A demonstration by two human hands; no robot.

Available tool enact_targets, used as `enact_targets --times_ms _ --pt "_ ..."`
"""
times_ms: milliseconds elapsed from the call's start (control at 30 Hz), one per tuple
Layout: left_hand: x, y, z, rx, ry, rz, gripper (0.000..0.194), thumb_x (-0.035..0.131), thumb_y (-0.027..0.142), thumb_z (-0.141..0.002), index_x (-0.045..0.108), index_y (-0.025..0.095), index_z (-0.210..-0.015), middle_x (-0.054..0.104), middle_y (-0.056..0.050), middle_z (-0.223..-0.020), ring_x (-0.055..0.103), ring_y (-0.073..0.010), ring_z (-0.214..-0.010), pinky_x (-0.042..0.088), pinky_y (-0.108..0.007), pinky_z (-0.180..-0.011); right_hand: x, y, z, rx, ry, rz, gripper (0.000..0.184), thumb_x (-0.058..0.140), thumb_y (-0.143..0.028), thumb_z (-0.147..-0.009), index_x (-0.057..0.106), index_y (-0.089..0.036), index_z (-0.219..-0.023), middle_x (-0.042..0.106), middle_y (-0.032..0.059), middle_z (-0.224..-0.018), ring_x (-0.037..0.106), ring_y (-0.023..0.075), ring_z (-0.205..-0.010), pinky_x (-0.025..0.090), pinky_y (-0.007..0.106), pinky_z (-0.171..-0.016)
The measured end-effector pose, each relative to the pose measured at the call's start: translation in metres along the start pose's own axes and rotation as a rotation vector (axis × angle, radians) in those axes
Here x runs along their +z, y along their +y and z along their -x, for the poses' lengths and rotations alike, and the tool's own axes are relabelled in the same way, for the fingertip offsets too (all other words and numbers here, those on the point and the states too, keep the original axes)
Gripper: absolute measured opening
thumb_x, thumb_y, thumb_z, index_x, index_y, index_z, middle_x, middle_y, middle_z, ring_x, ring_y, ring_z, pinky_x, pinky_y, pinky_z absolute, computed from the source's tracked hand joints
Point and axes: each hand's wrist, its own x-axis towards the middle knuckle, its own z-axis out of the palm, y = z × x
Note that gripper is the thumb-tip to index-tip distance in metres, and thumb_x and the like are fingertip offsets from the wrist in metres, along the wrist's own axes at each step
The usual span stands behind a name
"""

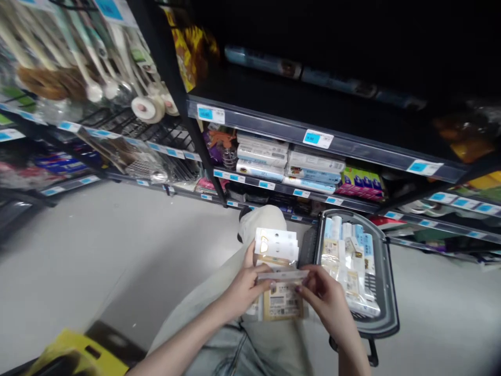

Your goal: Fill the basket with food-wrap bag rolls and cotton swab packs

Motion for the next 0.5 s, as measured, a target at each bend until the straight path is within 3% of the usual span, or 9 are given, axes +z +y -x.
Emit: enact_targets --times_ms 133,200,233,300,400,500 --pt "0.002 -0.008 -0.001 0.036 0.046 -0.030 0.020 0.056 0.033 -0.082 0.067 0.016 -0.082 0.002 -0.004 -0.154 0.018 -0.0308 -0.139 0.024 -0.038 -0.111 -0.014 -0.022 -0.010 -0.074 -0.301 0.163 0.005 0.063 -0.020 -0.073 0.064 -0.018 -0.077 0.055 -0.0042 -0.061 0.048 0.0106 -0.057 0.032 0.021 -0.053" --pt "0.003 -0.013 -0.001 0.058 0.062 -0.047 0.023 0.055 0.035 -0.081 0.068 0.016 -0.080 0.003 -0.005 -0.153 0.019 -0.0327 -0.139 0.024 -0.042 -0.111 -0.031 -0.019 -0.012 -0.125 -0.346 0.159 0.003 0.060 -0.018 -0.073 0.063 -0.018 -0.071 0.059 -0.0028 -0.065 0.050 0.0101 -0.057 0.033 0.020 -0.053" --pt "0.003 -0.014 -0.001 0.062 0.056 -0.055 0.022 0.058 0.036 -0.079 0.068 0.017 -0.079 0.004 -0.006 -0.153 0.020 -0.0345 -0.138 0.024 -0.045 -0.110 -0.045 -0.011 -0.013 -0.117 -0.303 0.133 0.006 0.059 -0.021 -0.074 0.062 -0.017 -0.071 0.059 -0.0024 -0.064 0.050 0.0100 -0.055 0.034 0.020 -0.051" --pt "0.003 -0.016 0.001 0.053 0.027 -0.076 0.019 0.065 0.033 -0.072 0.068 0.017 -0.081 0.007 -0.008 -0.153 0.021 -0.0378 -0.137 0.026 -0.050 -0.108 -0.081 0.018 -0.016 -0.014 -0.075 0.073 0.016 0.056 -0.032 -0.078 0.060 -0.017 -0.075 0.058 -0.0016 -0.060 0.050 0.0110 -0.049 0.036 0.021 -0.047" --pt "0.002 -0.018 0.004 0.023 -0.001 -0.124 0.023 0.069 0.022 -0.062 0.067 0.018 -0.085 0.010 -0.011 -0.152 0.023 -0.0390 -0.136 0.028 -0.054 -0.106 -0.143 0.082 -0.034 0.278 0.478 0.196 0.032 0.050 -0.046 -0.080 0.058 -0.015 -0.082 0.060 0.0012 -0.055 0.056 0.0157 -0.051 0.044 0.025 -0.051" --pt "0.003 -0.021 0.004 -0.002 0.032 -0.127 0.019 0.066 0.021 -0.062 0.066 0.018 -0.080 0.010 -0.011 -0.152 0.025 -0.0380 -0.136 0.028 -0.054 -0.106 -0.186 0.144 -0.067 0.471 0.590 0.359 0.026 0.047 -0.033 -0.084 0.059 -0.011 -0.091 0.063 0.0054 -0.059 0.062 0.0193 -0.059 0.047 0.029 -0.059"
